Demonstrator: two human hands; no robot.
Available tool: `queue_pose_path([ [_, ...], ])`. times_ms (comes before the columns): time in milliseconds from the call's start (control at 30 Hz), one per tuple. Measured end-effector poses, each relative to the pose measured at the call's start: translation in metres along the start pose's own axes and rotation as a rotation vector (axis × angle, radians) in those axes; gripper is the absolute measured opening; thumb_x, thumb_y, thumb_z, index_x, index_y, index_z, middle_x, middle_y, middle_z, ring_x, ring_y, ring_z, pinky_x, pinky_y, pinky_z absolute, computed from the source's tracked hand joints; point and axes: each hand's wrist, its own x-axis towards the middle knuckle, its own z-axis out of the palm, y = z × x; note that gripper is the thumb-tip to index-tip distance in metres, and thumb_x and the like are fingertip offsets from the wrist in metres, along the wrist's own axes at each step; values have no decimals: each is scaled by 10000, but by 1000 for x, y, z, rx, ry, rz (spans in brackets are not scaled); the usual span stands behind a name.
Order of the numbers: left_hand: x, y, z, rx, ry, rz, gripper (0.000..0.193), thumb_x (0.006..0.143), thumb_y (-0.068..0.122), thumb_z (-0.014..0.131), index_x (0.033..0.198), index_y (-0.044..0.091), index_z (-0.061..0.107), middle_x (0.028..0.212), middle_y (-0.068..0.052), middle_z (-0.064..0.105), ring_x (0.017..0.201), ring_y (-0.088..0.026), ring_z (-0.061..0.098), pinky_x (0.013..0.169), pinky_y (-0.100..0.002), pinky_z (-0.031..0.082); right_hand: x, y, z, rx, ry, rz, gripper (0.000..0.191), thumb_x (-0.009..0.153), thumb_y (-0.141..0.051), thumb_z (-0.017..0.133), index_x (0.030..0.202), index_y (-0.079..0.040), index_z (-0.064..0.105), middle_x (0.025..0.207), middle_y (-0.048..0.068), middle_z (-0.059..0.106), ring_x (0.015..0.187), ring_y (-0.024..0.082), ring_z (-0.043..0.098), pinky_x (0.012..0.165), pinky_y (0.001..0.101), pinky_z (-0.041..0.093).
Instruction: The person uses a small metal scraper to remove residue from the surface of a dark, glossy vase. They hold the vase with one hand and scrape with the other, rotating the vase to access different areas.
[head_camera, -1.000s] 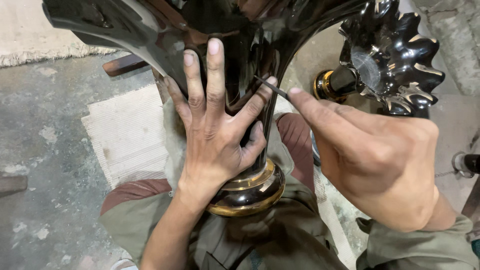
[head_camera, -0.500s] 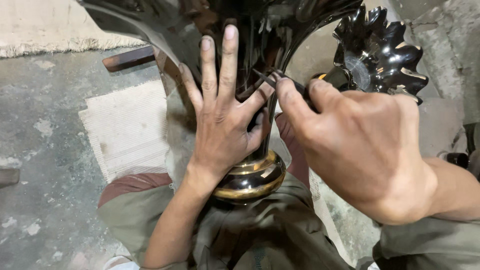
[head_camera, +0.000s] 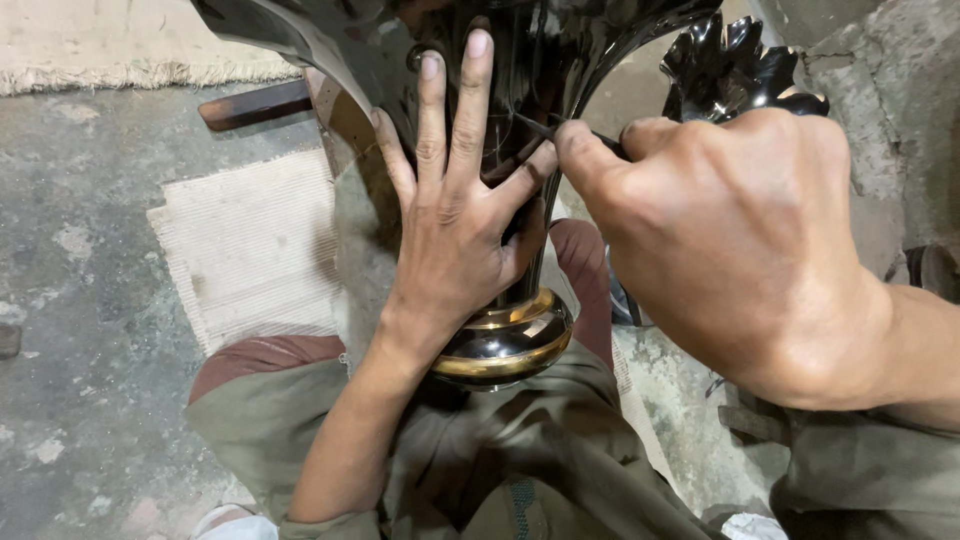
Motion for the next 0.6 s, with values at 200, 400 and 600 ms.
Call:
queue_pose_path([
  [200,2,2,-2,4,-10,-2,325,984,270,801,1297,312,724,1740,-90,33,1573,-350,19,1218,-755,110,-2,0,5,-66,25,-18,294,843,-263,805,1121,-168,793,577,6,649,363,100,521,317,283,347],
  [400,1,4,0,2,-34,-18,296,946,227,800,1233,277,747,1763,-117,37,1605,-377,22,1253,-763,110,-3,2,6,-136,99,-50,291,964,-295,694,1219,-191,789,541,-13,624,312,46,452,283,240,284],
  [600,7,-4,-8,-109,68,-18,288,905,242,909,1137,224,740,1646,-136,381,1597,-377,280,1308,-687,201,-10,24,10,21,18,-51,375,825,-226,766,1199,-200,779,645,-1,690,426,172,595,345,316,381],
])
